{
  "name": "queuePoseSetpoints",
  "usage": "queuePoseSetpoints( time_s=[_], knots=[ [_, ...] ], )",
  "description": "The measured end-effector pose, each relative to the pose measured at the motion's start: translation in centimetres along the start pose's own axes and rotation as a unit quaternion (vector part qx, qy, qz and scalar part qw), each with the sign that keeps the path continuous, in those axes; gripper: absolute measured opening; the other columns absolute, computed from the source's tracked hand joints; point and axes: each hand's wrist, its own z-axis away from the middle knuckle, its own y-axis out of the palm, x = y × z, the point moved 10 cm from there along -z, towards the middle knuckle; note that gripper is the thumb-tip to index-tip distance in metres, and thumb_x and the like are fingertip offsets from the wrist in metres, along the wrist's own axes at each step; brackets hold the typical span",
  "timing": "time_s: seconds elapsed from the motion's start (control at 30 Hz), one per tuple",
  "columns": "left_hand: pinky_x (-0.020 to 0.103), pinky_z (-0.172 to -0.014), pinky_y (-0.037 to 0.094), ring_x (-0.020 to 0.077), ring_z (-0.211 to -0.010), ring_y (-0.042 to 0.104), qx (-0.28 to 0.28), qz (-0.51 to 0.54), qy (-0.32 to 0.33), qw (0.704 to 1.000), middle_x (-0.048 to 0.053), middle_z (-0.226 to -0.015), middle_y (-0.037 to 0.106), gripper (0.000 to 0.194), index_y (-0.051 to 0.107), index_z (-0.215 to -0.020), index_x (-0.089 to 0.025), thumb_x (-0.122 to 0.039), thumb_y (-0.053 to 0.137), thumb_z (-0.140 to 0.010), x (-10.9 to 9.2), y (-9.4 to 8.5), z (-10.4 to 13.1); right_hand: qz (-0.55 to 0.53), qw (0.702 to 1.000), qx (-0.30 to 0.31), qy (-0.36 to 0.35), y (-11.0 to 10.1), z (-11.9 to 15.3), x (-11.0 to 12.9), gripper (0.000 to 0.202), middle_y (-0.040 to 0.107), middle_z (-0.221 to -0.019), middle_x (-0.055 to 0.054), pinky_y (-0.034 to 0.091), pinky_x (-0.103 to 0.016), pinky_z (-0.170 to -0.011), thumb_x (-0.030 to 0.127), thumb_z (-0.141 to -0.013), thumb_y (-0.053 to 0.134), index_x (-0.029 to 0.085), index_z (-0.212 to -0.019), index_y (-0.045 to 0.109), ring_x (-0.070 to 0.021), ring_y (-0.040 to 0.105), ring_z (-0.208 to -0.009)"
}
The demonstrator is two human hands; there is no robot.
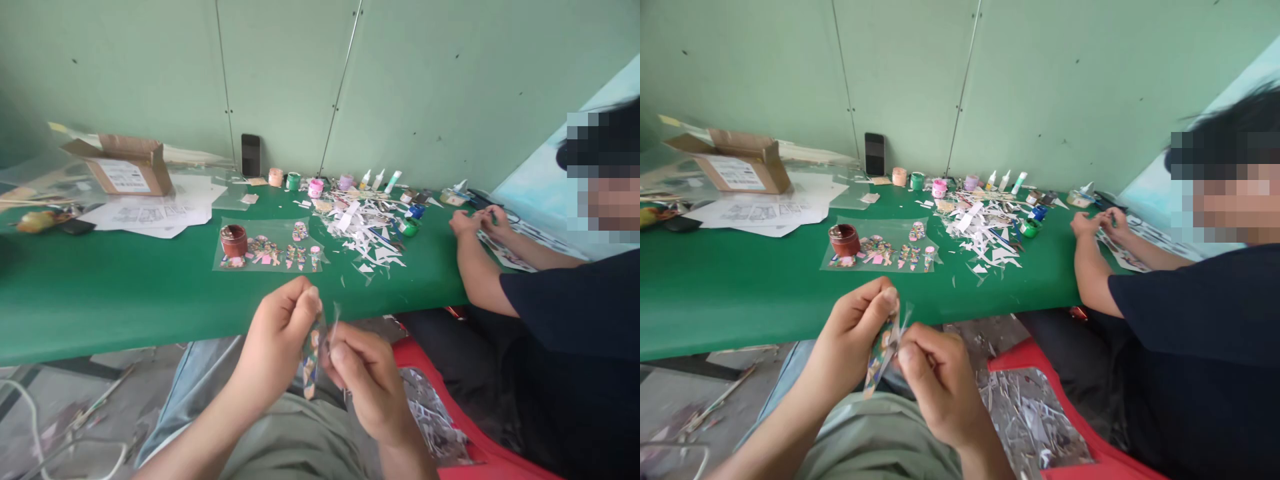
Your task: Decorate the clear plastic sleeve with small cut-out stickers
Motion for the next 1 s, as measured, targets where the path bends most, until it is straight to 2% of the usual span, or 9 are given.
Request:
queuePoseSetpoints(
  time_s=[0.07,0.13,0.17,0.23,0.3,0.37,0.47,0.63,1.0],
  knots=[
    [0.022,-0.049,0.032,0.0099,-0.051,0.037,-0.043,-0.006,-0.001,0.999,-0.006,-0.053,0.039,0.034,0.039,-0.063,-0.022,-0.032,0.049,-0.093,0.4,-1.0,-0.5,-0.005,0.999,0.051,0.003,1.2,0.0,-0.2,0.043,0.041,-0.057,0.005,0.030,-0.025,-0.053,0.044,-0.102,0.046,0.020,-0.067,0.051,-0.0092,0.037,-0.050],
    [0.022,-0.047,0.033,0.0102,-0.047,0.040,-0.056,0.012,-0.019,0.998,-0.006,-0.050,0.043,0.033,0.040,-0.065,-0.023,-0.035,0.048,-0.095,1.2,-1.4,-0.9,-0.035,0.997,0.067,0.016,1.6,-0.1,-0.7,0.042,0.041,-0.056,0.005,0.029,-0.025,-0.050,0.045,-0.101,0.046,0.020,-0.068,0.053,-0.0087,0.035,-0.047],
    [0.022,-0.046,0.033,0.0104,-0.045,0.041,-0.049,0.023,-0.028,0.998,-0.006,-0.049,0.045,0.034,0.041,-0.065,-0.023,-0.037,0.048,-0.095,1.5,-1.4,-1.1,-0.053,0.997,0.046,0.022,1.2,-0.2,-1.0,0.043,0.039,-0.054,0.006,0.027,-0.024,-0.047,0.047,-0.101,0.046,0.020,-0.068,0.053,-0.0084,0.032,-0.045],
    [0.022,-0.044,0.033,0.0106,-0.043,0.042,-0.025,0.033,-0.033,0.999,-0.006,-0.047,0.047,0.035,0.042,-0.066,-0.023,-0.041,0.051,-0.094,1.8,-1.0,-1.1,-0.046,0.997,-0.053,0.022,-0.9,-0.5,-1.5,0.043,0.037,-0.052,0.007,0.024,-0.024,-0.043,0.049,-0.101,0.046,0.021,-0.068,0.052,-0.0086,0.029,-0.044],
    [0.022,-0.043,0.032,0.0107,-0.043,0.042,0.012,0.041,-0.028,0.999,-0.005,-0.047,0.048,0.037,0.043,-0.065,-0.023,-0.044,0.054,-0.093,1.5,-0.2,-0.8,0.026,0.986,-0.166,0.005,-3.4,-0.3,-1.1,0.041,0.036,-0.053,0.007,0.023,-0.024,-0.044,0.047,-0.100,0.049,0.020,-0.071,0.056,-0.0093,0.030,-0.045],
    [0.022,-0.043,0.032,0.0107,-0.044,0.041,0.049,0.053,-0.026,0.997,-0.004,-0.049,0.048,0.039,0.044,-0.065,-0.022,-0.047,0.053,-0.094,1.2,0.7,-0.4,0.096,0.970,-0.223,-0.008,-4.7,0.0,-0.4,0.036,0.038,-0.054,0.007,0.025,-0.024,-0.045,0.045,-0.101,0.051,0.020,-0.076,0.060,-0.0099,0.033,-0.047],
    [0.022,-0.045,0.031,0.0101,-0.048,0.038,0.085,0.069,-0.017,0.994,-0.004,-0.053,0.045,0.041,0.042,-0.064,-0.022,-0.047,0.050,-0.096,0.4,1.5,0.2,0.088,0.978,-0.191,-0.009,-4.0,-0.5,0.2,0.038,0.037,-0.054,0.007,0.025,-0.024,-0.045,0.044,-0.102,0.048,0.021,-0.073,0.056,-0.0095,0.032,-0.046],
    [0.021,-0.049,0.029,0.0097,-0.053,0.025,0.114,0.070,0.016,0.991,-0.007,-0.057,0.032,0.041,0.037,-0.063,-0.021,-0.040,0.048,-0.098,-1.1,1.9,0.8,0.061,0.987,-0.149,-0.007,-2.5,-0.9,0.9,0.042,0.033,-0.054,0.007,0.024,-0.025,-0.046,0.044,-0.103,0.047,0.022,-0.067,0.046,-0.0091,0.030,-0.047],
    [0.022,-0.050,0.029,0.0101,-0.054,0.025,0.121,0.076,0.006,0.990,-0.006,-0.057,0.033,0.042,0.036,-0.062,-0.022,-0.041,0.048,-0.097,-1.4,2.2,1.4,0.026,0.992,-0.126,-0.005,-2.3,-0.4,0.5,0.044,0.032,-0.054,0.007,0.025,-0.025,-0.045,0.047,-0.103,0.047,0.022,-0.066,0.045,-0.0090,0.026,-0.046]
  ],
)
